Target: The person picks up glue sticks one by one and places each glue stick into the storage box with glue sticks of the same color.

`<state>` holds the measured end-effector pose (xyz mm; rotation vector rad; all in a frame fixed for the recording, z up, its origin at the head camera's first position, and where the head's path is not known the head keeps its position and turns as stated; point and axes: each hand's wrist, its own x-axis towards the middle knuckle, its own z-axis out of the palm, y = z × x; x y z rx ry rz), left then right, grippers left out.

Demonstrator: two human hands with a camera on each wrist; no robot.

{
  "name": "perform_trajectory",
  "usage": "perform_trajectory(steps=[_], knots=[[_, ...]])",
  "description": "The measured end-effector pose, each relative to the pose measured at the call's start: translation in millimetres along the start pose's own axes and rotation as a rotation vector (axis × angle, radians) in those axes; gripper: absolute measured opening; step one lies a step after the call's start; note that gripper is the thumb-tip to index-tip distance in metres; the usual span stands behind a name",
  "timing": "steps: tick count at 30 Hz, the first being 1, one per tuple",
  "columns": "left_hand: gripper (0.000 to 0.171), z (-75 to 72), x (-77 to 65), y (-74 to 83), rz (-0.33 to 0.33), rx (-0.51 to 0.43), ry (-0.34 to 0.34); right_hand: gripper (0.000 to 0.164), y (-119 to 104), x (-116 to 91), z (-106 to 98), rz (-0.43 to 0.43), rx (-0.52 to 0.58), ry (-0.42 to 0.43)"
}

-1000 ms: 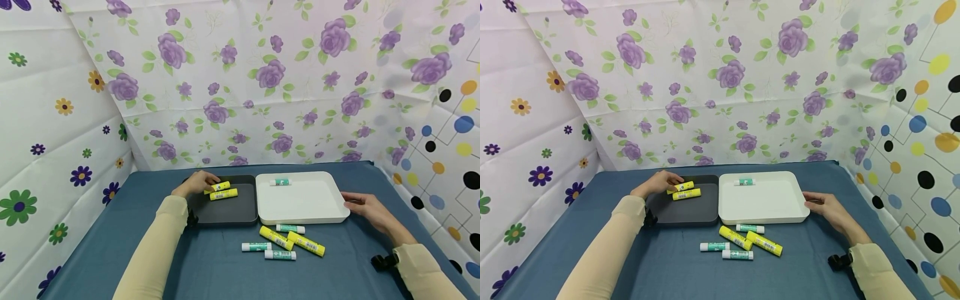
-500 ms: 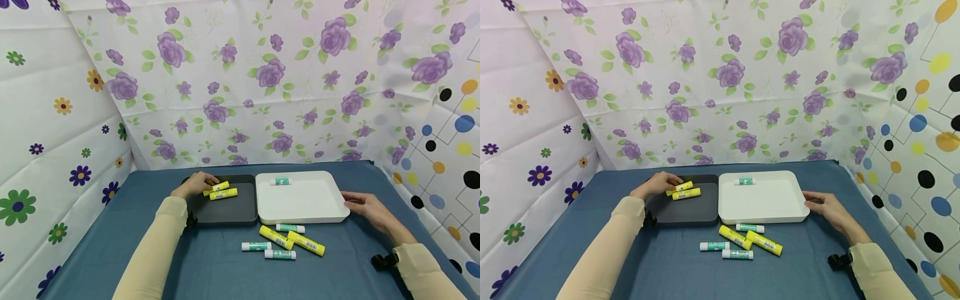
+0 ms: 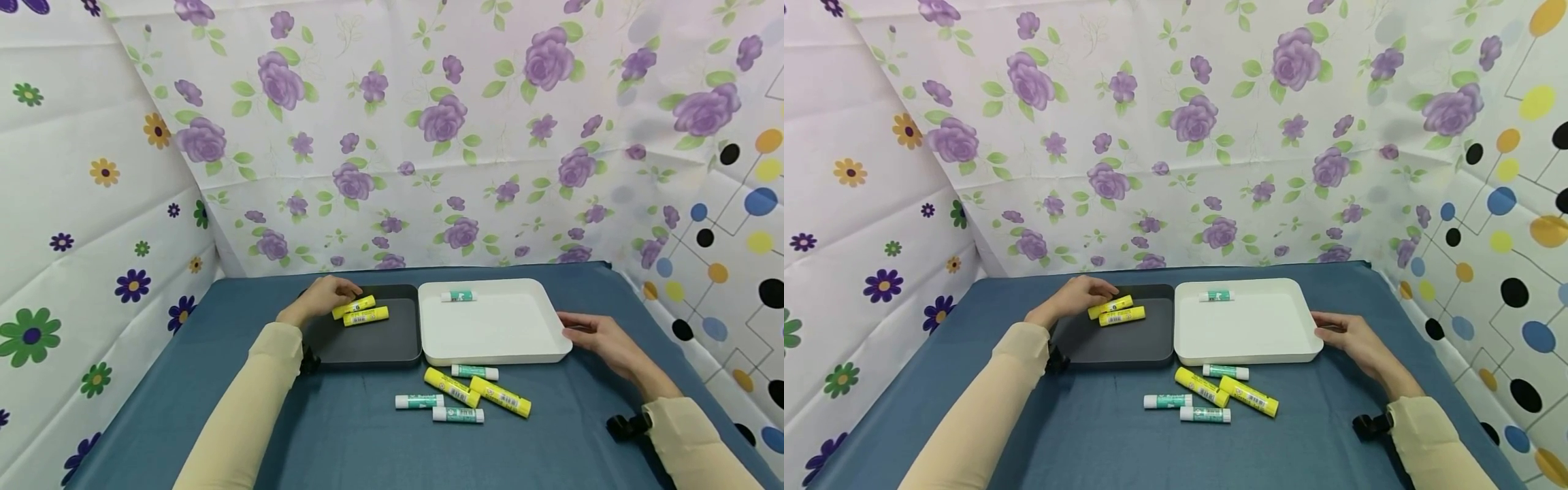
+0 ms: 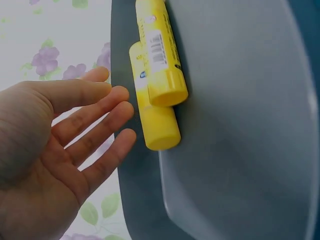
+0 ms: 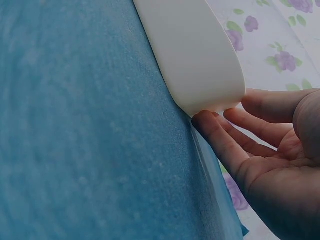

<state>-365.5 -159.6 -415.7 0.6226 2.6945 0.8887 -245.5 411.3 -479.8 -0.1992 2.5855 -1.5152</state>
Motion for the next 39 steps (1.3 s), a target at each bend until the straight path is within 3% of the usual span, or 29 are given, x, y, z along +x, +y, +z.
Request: perform_trajectory(steps=[5,14,19,23,29,39], knots=[[0.031,3.9,-5.1,14.9,0.043,-0.015,0.004,0.065,0,0,0,0.003,-0.003,0.0],[0.029,21.1,-18.2,54.5,0.23,-0.032,-0.002,0.065,1,1,0,-0.002,-0.014,0.008],[0.028,32.0,-31.8,68.2,0.293,-0.064,-0.001,0.065,2,0,-1,-0.003,-0.01,0.005],[0.028,46.4,-50.2,76.6,0.321,-0.115,0.003,0.065,2,0,0,-0.004,0.0,0.002],[0.028,72.7,-77.3,80.4,0.338,-0.17,-0.058,0.066,1,2,0,-0.007,0.026,-0.007],[0.028,92.7,-85.2,78.1,0.313,-0.19,-0.117,0.067,2,1,0,0.005,0.018,-0.005]])
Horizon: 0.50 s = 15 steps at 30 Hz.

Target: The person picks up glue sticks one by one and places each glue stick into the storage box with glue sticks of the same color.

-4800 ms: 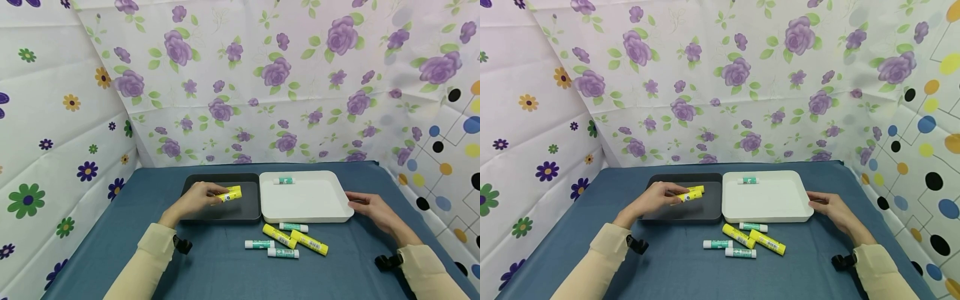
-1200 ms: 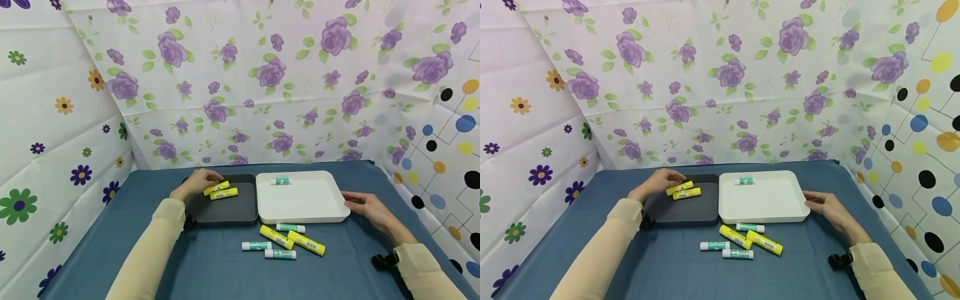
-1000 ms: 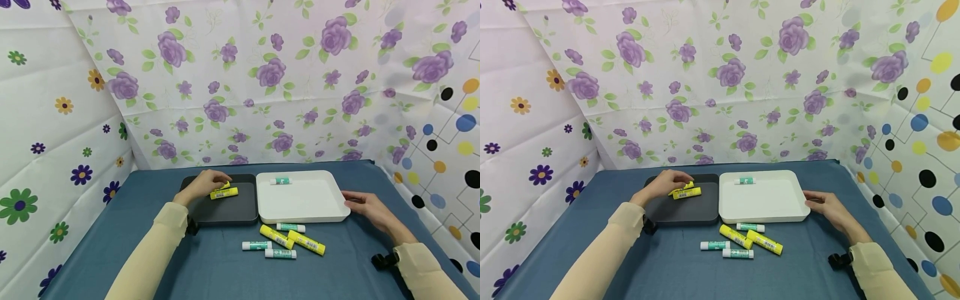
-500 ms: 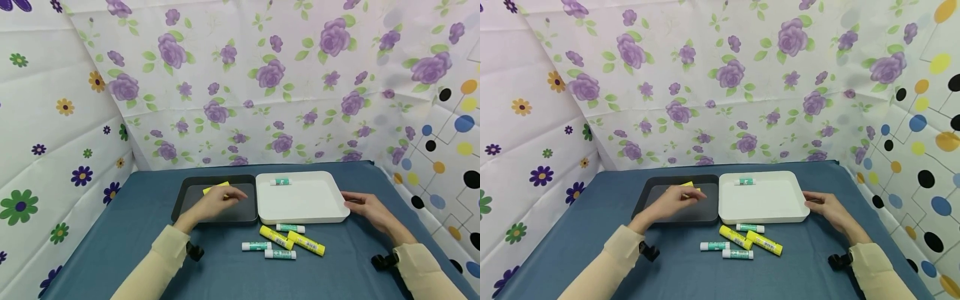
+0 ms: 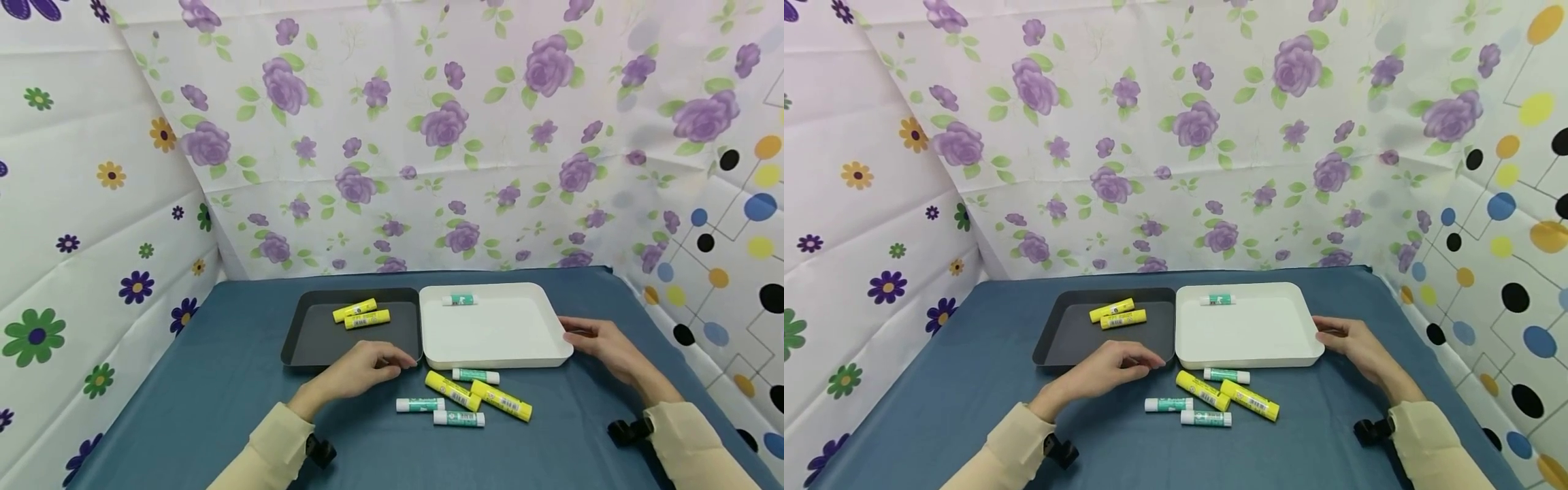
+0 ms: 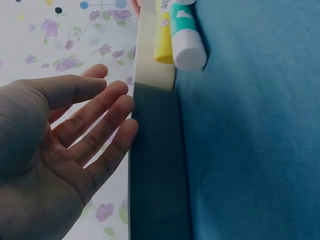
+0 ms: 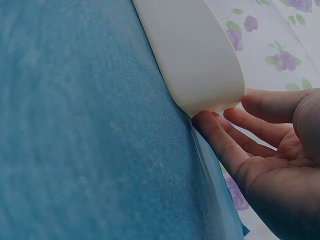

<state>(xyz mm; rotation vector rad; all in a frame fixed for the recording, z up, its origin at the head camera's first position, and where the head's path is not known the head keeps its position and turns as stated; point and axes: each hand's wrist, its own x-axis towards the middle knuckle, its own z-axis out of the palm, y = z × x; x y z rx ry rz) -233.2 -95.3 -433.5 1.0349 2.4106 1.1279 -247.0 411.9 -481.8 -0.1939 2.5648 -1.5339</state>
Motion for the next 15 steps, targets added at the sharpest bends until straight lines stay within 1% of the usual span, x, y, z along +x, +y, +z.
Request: perform_trajectory(steps=[8,15], knots=[[0.029,13.2,-3.3,4.9,0.005,-0.015,-0.045,0.066,1,1,0,-0.007,0.009,-0.002],[0.03,20.5,-1.5,2.4,-0.024,-0.007,-0.104,0.067,1,0,0,0.004,0.013,0.0]])
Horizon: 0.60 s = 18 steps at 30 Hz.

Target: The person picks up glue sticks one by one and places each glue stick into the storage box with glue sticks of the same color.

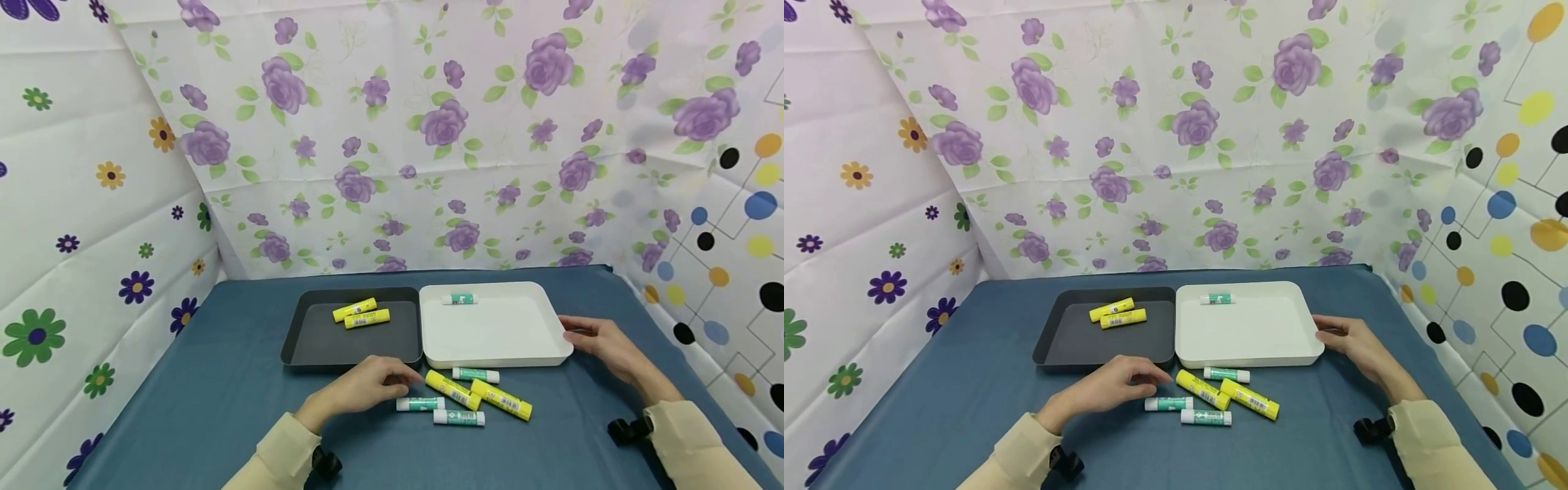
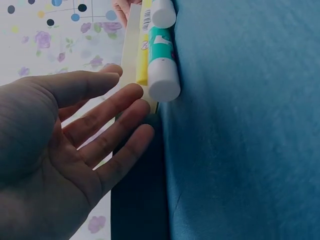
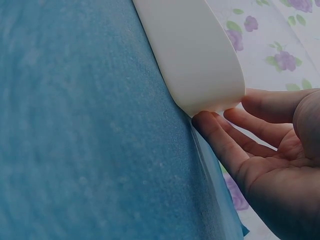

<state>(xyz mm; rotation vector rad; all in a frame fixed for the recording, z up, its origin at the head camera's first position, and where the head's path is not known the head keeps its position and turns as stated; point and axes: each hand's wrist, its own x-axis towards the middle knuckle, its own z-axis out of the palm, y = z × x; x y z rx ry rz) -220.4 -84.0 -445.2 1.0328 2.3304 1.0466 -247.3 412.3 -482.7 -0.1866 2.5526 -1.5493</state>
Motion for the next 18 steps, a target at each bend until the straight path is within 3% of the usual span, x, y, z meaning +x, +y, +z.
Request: perform_trajectory(steps=[12,18], knots=[[0.032,7.3,2.2,-1.9,0.03,0.042,-0.022,0.066,-0.8,1.2,-0.7,-0.016,-0.009,0.004],[0.032,8.1,2.7,-1.2,0.001,0.054,-0.04,0.065,0.8,-0.3,0.1,-0.022,0.018,-0.007]])
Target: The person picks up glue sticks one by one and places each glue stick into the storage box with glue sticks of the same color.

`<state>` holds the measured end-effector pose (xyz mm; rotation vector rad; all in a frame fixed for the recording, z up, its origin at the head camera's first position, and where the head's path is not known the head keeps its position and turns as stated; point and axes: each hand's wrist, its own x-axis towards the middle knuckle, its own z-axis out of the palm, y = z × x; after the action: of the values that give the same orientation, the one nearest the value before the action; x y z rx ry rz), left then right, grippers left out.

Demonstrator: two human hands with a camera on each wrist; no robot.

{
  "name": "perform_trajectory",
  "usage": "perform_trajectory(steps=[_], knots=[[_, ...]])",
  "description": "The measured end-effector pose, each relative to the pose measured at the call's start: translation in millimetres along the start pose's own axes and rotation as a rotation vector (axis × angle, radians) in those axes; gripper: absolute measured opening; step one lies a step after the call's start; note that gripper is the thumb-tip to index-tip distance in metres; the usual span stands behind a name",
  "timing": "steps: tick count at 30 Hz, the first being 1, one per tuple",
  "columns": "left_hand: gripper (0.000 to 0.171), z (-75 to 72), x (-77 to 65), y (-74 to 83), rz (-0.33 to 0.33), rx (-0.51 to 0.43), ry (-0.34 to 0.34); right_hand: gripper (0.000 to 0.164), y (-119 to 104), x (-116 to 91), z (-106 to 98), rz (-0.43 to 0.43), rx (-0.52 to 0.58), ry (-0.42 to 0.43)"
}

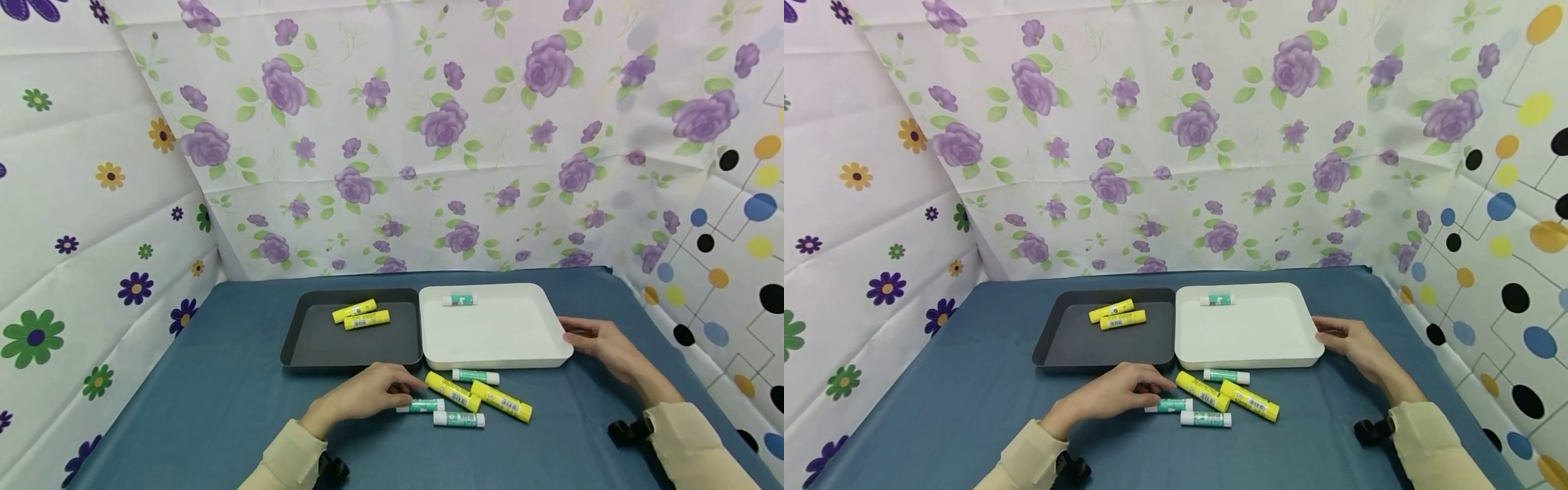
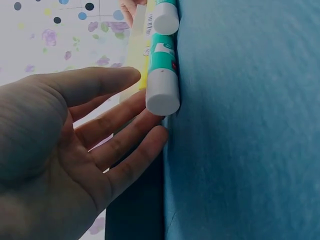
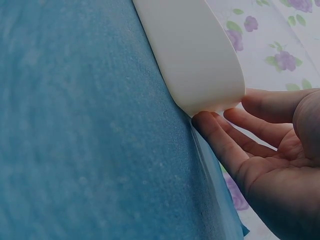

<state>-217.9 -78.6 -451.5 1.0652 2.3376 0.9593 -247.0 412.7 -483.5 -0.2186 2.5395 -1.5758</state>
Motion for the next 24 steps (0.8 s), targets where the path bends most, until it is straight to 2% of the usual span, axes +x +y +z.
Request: perform_trajectory(steps=[13,19,24], knots=[[0.031,7.9,0.6,-2.5,0.029,0.012,0.004,0.065,3.1,0.1,1.4,-0.007,0.026,-0.013],[0.031,7.5,0.6,-4.8,0.008,-0.042,-0.018,0.065,3.4,0.5,0.1,-0.011,0.026,-0.014],[0.032,4.9,0.8,-5.0,0.008,-0.019,-0.011,0.066,2.0,0.5,-0.3,-0.008,0.019,-0.01]])
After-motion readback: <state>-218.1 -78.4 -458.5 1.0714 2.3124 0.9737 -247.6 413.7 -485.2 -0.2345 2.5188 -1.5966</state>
